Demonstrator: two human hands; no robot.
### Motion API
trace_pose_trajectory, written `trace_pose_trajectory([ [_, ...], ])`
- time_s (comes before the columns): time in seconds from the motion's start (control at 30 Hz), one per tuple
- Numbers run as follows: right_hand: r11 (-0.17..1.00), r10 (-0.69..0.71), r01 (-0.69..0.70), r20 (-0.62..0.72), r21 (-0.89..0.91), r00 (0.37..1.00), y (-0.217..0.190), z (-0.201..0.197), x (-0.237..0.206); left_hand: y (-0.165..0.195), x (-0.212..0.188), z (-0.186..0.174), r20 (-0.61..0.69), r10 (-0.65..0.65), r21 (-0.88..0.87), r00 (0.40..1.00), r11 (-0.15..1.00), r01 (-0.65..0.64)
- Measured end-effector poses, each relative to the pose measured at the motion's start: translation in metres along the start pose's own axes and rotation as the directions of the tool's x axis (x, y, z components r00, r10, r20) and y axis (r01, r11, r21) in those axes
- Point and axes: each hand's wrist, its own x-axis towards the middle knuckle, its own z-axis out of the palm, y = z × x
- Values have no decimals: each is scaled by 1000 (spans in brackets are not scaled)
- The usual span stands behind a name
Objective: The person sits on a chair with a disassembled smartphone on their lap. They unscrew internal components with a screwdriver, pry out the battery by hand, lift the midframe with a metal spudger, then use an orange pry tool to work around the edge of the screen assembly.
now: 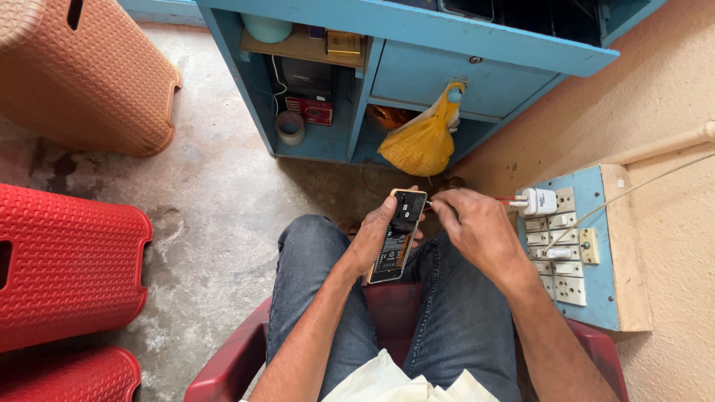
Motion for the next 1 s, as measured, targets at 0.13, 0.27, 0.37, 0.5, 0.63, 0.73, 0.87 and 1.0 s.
trace_pose_trajectory([
  [0.13,998,-12,11,17,55,1000,1,-2,2,3,1,1,7,20,-40,1000,999,-20],
  [0.27,986,-169,169,-23,6,985,-3,-7,4,5,1,3,-4,28,-40,1000,999,-28],
  [0.37,979,200,-203,154,1,968,-6,-11,8,6,2,4,13,21,-42,1000,999,-20],
  [0.5,1000,27,-28,94,3,995,-7,-13,11,7,1,5,-5,20,-52,1000,998,-20],
  [0.63,999,34,-34,99,1,995,-5,-14,14,8,2,6,4,12,-69,1000,998,-12],
  [0.73,990,138,-137,170,-16,976,-3,-15,16,9,2,7,-16,4,-35,1000,999,-5],
  [0.87,997,-80,81,65,-12,995,-3,-16,17,9,1,7,-18,23,-46,1000,999,-24],
  [1.0,992,125,-123,137,-18,983,-4,-15,17,9,1,7,-14,17,-73,1000,997,-18],
])
